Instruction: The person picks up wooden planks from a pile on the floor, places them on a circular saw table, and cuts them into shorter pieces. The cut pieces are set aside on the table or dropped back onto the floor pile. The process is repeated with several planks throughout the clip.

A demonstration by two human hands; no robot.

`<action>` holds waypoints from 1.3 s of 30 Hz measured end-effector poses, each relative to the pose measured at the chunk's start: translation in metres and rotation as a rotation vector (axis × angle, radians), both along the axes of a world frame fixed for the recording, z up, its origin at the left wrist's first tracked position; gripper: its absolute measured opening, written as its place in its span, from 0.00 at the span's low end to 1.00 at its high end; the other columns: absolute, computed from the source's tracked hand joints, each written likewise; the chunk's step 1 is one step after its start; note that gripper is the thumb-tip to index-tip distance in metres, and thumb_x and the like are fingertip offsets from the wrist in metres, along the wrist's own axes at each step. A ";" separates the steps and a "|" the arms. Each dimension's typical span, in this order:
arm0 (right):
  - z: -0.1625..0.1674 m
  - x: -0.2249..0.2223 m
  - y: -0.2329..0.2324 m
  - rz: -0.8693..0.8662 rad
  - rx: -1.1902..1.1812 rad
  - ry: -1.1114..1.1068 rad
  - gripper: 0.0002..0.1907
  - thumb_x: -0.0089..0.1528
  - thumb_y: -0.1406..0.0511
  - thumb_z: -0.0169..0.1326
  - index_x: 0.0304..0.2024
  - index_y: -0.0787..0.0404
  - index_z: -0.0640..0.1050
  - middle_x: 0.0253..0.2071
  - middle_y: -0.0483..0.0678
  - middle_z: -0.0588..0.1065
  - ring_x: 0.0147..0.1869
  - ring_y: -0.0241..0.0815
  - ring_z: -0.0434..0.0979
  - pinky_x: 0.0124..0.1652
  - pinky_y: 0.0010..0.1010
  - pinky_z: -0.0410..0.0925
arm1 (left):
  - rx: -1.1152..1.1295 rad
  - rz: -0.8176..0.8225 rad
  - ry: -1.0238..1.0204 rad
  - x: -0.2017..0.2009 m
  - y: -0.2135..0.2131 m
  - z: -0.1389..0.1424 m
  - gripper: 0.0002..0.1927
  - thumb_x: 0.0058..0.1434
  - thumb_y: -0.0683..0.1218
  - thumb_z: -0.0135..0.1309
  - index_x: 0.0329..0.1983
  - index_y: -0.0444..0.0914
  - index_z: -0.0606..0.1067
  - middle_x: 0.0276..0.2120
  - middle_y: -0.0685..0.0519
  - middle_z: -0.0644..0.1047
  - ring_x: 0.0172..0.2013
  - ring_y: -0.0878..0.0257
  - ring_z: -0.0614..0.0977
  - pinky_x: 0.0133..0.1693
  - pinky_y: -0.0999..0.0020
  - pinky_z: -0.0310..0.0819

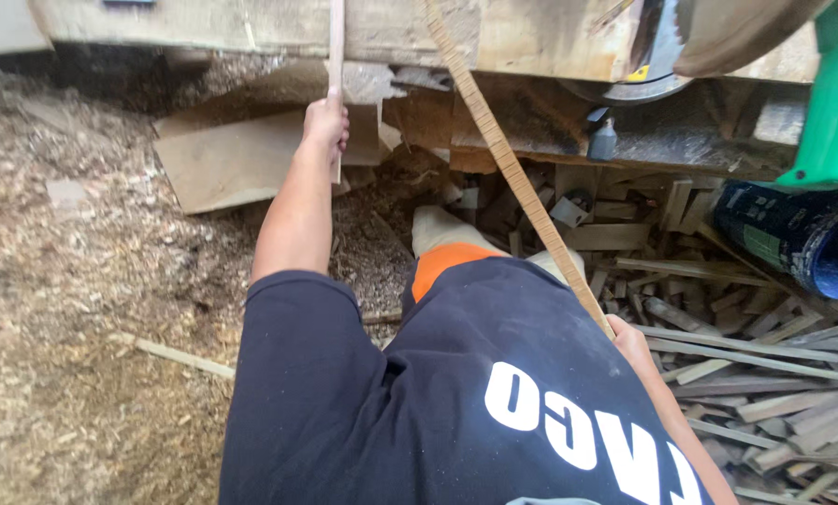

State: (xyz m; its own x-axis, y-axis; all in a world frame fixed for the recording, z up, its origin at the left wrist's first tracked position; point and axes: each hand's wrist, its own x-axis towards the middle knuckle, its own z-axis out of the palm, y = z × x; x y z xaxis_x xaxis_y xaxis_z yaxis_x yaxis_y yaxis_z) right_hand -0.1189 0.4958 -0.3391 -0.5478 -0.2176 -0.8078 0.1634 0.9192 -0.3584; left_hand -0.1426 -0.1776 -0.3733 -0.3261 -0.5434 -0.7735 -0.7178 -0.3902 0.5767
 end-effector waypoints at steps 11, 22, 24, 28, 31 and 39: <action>0.013 0.010 -0.004 -0.034 0.025 0.033 0.19 0.56 0.59 0.64 0.46 0.59 0.79 0.35 0.58 0.79 0.37 0.47 0.80 0.41 0.36 0.71 | -0.019 -0.042 -0.069 0.009 -0.011 0.001 0.24 0.73 0.62 0.42 0.30 0.40 0.70 0.17 0.57 0.68 0.14 0.67 0.66 0.16 0.68 0.59; 0.008 -0.021 -0.039 -0.099 0.025 -0.103 0.19 0.53 0.60 0.67 0.43 0.62 0.81 0.32 0.51 0.79 0.36 0.38 0.74 0.38 0.33 0.69 | 0.162 -0.071 0.165 0.038 -0.064 0.126 0.15 0.76 0.58 0.50 0.42 0.44 0.71 0.26 0.56 0.73 0.19 0.69 0.71 0.18 0.73 0.62; 0.011 -0.023 -0.043 -0.080 0.001 -0.072 0.19 0.53 0.59 0.67 0.43 0.61 0.81 0.31 0.49 0.80 0.37 0.37 0.75 0.40 0.31 0.69 | 0.183 -0.109 0.227 0.035 -0.052 0.113 0.14 0.72 0.57 0.46 0.39 0.44 0.67 0.26 0.55 0.74 0.18 0.65 0.74 0.15 0.72 0.63; 0.022 -0.020 -0.042 -0.112 0.016 -0.059 0.19 0.54 0.59 0.66 0.44 0.62 0.81 0.32 0.50 0.80 0.37 0.38 0.75 0.40 0.33 0.70 | 0.216 -0.120 0.435 0.017 -0.025 0.060 0.22 0.79 0.58 0.41 0.42 0.36 0.72 0.30 0.54 0.73 0.25 0.64 0.76 0.24 0.69 0.73; 0.036 -0.022 -0.051 -0.078 -0.061 0.029 0.21 0.54 0.61 0.65 0.49 0.60 0.80 0.34 0.48 0.80 0.39 0.36 0.77 0.41 0.31 0.70 | 0.199 -0.134 0.621 -0.018 -0.017 0.032 0.24 0.83 0.56 0.39 0.46 0.33 0.75 0.34 0.51 0.75 0.30 0.63 0.76 0.31 0.67 0.75; 0.062 -0.073 -0.131 -0.220 -0.342 -0.071 0.20 0.58 0.61 0.60 0.50 0.64 0.76 0.31 0.48 0.75 0.31 0.36 0.73 0.33 0.31 0.70 | 0.391 -0.014 0.405 -0.128 0.005 0.031 0.17 0.74 0.51 0.36 0.36 0.37 0.68 0.22 0.54 0.71 0.20 0.63 0.74 0.22 0.70 0.75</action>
State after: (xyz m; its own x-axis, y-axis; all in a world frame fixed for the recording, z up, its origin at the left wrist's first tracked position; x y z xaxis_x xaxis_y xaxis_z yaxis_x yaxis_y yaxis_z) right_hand -0.1918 0.3651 -0.2770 -0.5568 -0.3638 -0.7467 0.3783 0.6892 -0.6180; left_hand -0.2702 -0.1728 -0.3427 -0.6440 -0.2351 -0.7280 -0.4758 -0.6221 0.6217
